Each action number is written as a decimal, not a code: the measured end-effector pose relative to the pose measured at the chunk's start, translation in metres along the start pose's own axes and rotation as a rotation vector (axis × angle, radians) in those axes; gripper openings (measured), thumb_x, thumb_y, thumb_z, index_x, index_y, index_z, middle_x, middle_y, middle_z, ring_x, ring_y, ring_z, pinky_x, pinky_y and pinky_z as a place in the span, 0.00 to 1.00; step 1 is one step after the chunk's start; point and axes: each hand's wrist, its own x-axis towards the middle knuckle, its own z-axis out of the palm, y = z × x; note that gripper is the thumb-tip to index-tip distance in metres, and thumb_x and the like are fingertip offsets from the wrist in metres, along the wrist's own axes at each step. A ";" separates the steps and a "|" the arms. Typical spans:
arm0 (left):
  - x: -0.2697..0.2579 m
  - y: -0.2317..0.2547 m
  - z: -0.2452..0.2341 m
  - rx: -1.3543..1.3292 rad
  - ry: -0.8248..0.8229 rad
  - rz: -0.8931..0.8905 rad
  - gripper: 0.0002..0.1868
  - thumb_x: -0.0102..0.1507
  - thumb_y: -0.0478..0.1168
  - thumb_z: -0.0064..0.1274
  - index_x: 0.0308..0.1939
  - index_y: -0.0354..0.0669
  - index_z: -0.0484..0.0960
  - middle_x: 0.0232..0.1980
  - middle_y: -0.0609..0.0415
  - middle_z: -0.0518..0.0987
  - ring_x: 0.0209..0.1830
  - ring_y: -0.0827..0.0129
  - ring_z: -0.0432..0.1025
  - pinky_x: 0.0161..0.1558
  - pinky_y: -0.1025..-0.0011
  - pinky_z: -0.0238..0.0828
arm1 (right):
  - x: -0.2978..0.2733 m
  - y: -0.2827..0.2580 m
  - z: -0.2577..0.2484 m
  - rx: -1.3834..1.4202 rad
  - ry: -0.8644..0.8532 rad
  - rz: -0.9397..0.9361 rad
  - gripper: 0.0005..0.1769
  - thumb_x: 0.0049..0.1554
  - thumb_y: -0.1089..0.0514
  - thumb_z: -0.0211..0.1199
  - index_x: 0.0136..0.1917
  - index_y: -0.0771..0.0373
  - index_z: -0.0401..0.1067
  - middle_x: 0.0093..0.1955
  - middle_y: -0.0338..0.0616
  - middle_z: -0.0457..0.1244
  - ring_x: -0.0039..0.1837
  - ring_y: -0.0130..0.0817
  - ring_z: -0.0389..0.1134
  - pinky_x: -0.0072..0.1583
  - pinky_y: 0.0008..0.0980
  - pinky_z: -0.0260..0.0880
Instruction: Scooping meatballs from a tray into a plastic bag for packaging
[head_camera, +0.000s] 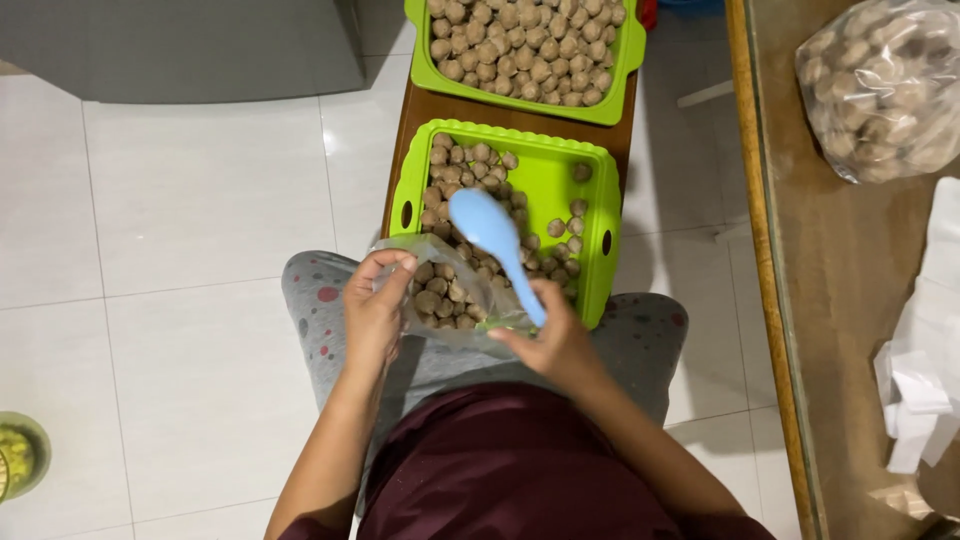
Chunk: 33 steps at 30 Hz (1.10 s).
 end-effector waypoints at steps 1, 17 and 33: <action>0.000 -0.002 0.000 -0.019 0.013 0.000 0.04 0.63 0.35 0.60 0.40 0.41 0.82 0.13 0.57 0.65 0.05 0.81 0.55 0.10 0.83 0.47 | 0.005 0.018 0.021 -0.074 0.052 -0.032 0.47 0.39 0.38 0.83 0.66 0.50 0.66 0.55 0.49 0.69 0.54 0.52 0.73 0.52 0.46 0.75; 0.031 -0.023 -0.038 -0.309 0.135 -0.235 0.26 0.70 0.61 0.49 0.22 0.57 0.66 0.12 0.70 0.50 0.06 0.87 0.45 0.06 0.88 0.38 | -0.001 -0.009 0.014 0.750 -0.152 -0.092 0.28 0.51 0.67 0.73 0.63 0.68 0.69 0.39 0.48 0.69 0.40 0.28 0.66 0.39 0.23 0.64; 0.045 -0.052 -0.065 -0.426 0.069 -0.327 0.17 0.68 0.62 0.52 0.39 0.58 0.82 0.15 0.68 0.55 0.08 0.88 0.50 0.05 0.91 0.40 | 0.062 0.063 -0.057 -0.400 0.125 -0.013 0.21 0.69 0.58 0.48 0.72 0.61 0.67 0.56 0.60 0.69 0.50 0.57 0.74 0.47 0.52 0.76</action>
